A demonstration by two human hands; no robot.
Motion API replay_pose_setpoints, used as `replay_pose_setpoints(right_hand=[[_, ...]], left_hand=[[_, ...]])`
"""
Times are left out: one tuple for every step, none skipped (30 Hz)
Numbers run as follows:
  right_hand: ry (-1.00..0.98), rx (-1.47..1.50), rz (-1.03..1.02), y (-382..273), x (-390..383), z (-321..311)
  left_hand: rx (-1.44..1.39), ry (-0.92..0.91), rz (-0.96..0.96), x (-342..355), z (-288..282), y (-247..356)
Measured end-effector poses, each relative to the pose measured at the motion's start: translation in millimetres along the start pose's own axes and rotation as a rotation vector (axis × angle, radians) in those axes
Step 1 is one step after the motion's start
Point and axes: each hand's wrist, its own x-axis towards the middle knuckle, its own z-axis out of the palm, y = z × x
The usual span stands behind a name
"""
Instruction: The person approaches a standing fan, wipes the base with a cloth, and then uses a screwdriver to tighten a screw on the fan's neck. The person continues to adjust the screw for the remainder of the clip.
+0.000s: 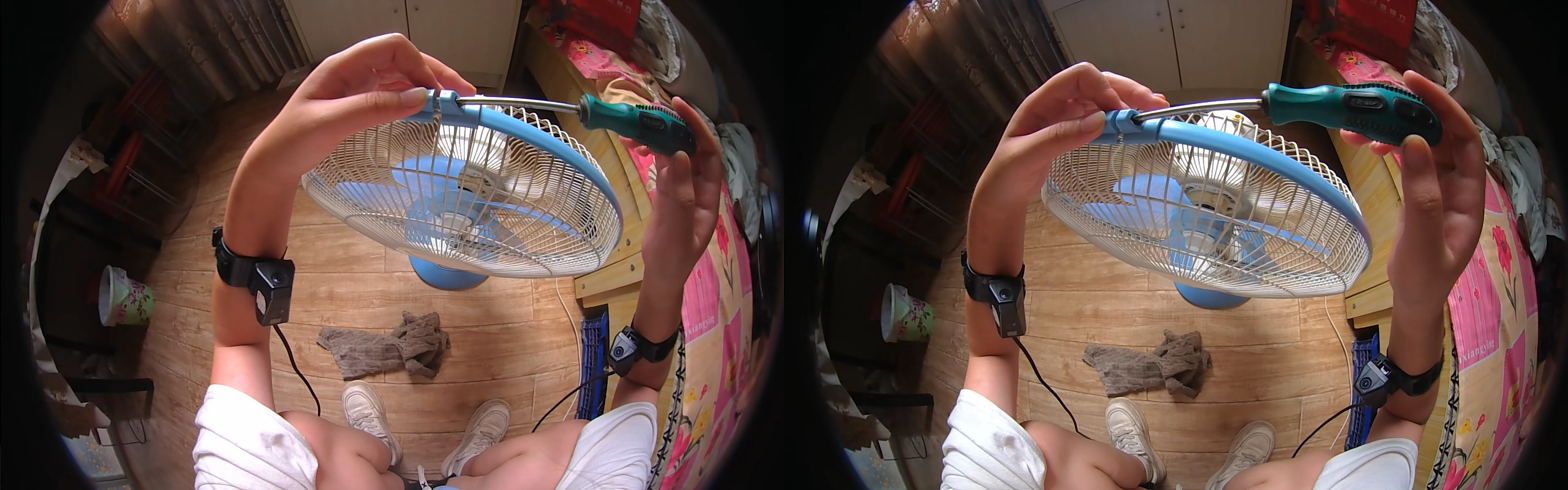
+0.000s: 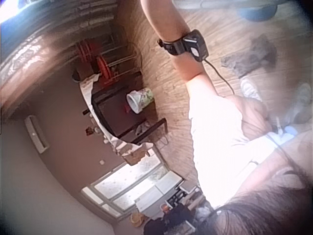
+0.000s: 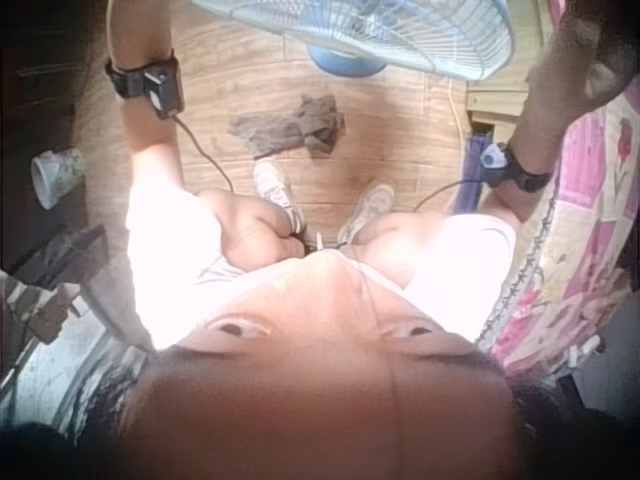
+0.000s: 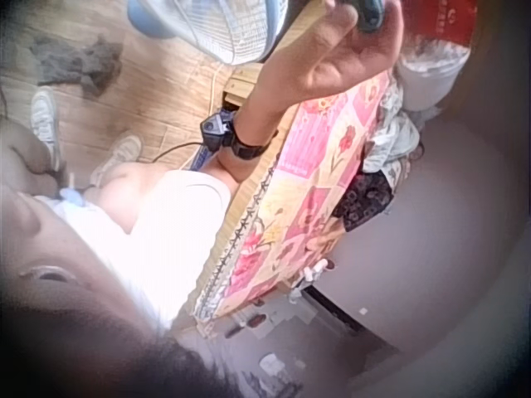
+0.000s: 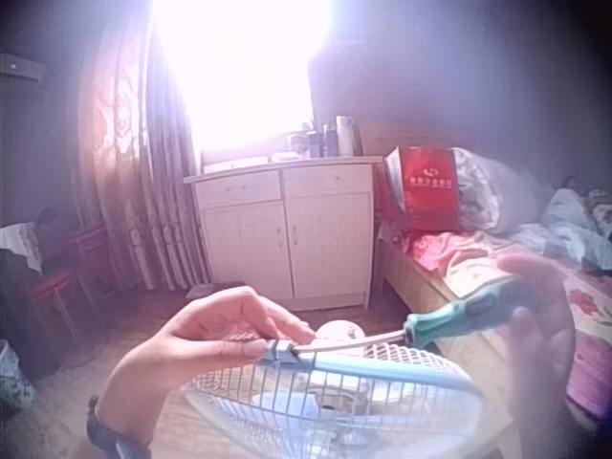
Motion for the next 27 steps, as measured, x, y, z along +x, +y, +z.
replay_pose_setpoints(right_hand=[[0.029, 0.048, 0.037, 2, 0, 0], [0.025, 0.066, 0.025, 3, -1, 0], [0.009, 0.092, 0.026, 4, 0, -1], [-0.021, 0.119, 0.019, 5, 0, -1], [-0.023, 0.123, 0.026, 6, 1, -1], [-0.038, 0.127, 0.024, 6, 2, -2], [-0.058, 0.138, -0.007, 6, 3, -2], [-0.091, 0.152, -0.004, 7, 3, -2], [-0.127, 0.172, -0.03, 7, 4, -1], [-0.14, 0.187, -0.004, 7, 4, -1], [-0.144, 0.149, -0.046, 7, 4, -1], [-0.124, 0.106, -0.036, 7, 5, -1], [-0.122, 0.064, -0.016, 6, 5, -1], [-0.125, 0.076, -0.025, 6, 5, -2], [-0.145, 0.089, -0.023, 6, 6, -2], [-0.154, 0.123, -0.043, 6, 6, -2], [-0.165, 0.145, -0.018, 5, 6, -3], [-0.166, 0.188, -0.014, 5, 5, -2], [-0.163, 0.214, 0.001, 4, 3, -2], [-0.16, 0.239, 0.017, 4, 2, -1], [-0.154, 0.246, 0.044, 3, -2, 0], [-0.171, 0.27, 0.04, 2, -5, 1], [-0.096, 0.257, 0.088, 1, -10, 3], [-0.072, 0.294, 0.145, 1, -11, 4], [-0.078, 0.335, 0.17, 2, -12, 4], [-0.075, 0.4, 0.214, 2, -13, 5], [-0.062, 0.43, 0.24, 3, -14, 5]], left_hand=[[0.0, 0.001, -0.001, 0, 0, 0], [0.0, 0.002, -0.002, 0, 0, 0], [0.0, 0.004, -0.003, -1, 0, 0], [-0.009, 0.001, -0.002, -1, 0, 0], [-0.018, -0.002, -0.001, 0, 0, 0], [-0.027, -0.005, 0.0, 0, 0, -1], [-0.027, -0.003, 0.001, 0, -1, -1], [-0.028, -0.001, 0.002, 0, -1, -1], [-0.028, 0.0, 0.003, 0, -1, -1], [-0.024, -0.001, 0.003, 0, -1, -1], [-0.021, -0.002, 0.004, -1, -1, -1], [-0.017, -0.004, 0.004, -1, -1, -1], [-0.013, -0.002, 0.007, -1, -2, -1], [-0.009, 0.0, 0.009, 0, -2, -1], [-0.006, 0.001, 0.012, 0, -2, -1], [-0.004, -0.001, 0.01, 0, -2, -1], [-0.001, -0.002, 0.007, 0, -2, -1], [0.001, -0.004, 0.004, 0, -2, -1], [-0.001, -0.005, 0.003, 0, -2, -1], [-0.002, -0.006, 0.002, 0, -2, -1], [-0.004, -0.007, 0.001, 1, -2, -1], [-0.002, -0.007, 0.001, 1, -2, -1], [-0.001, -0.007, 0.001, 1, -2, -1], [0.001, -0.007, 0.002, 1, -2, -1], [0.001, -0.007, 0.002, 1, -2, -1], [0.001, -0.006, 0.002, 1, -2, -1], [0.002, -0.005, 0.002, 1, -2, -2]])
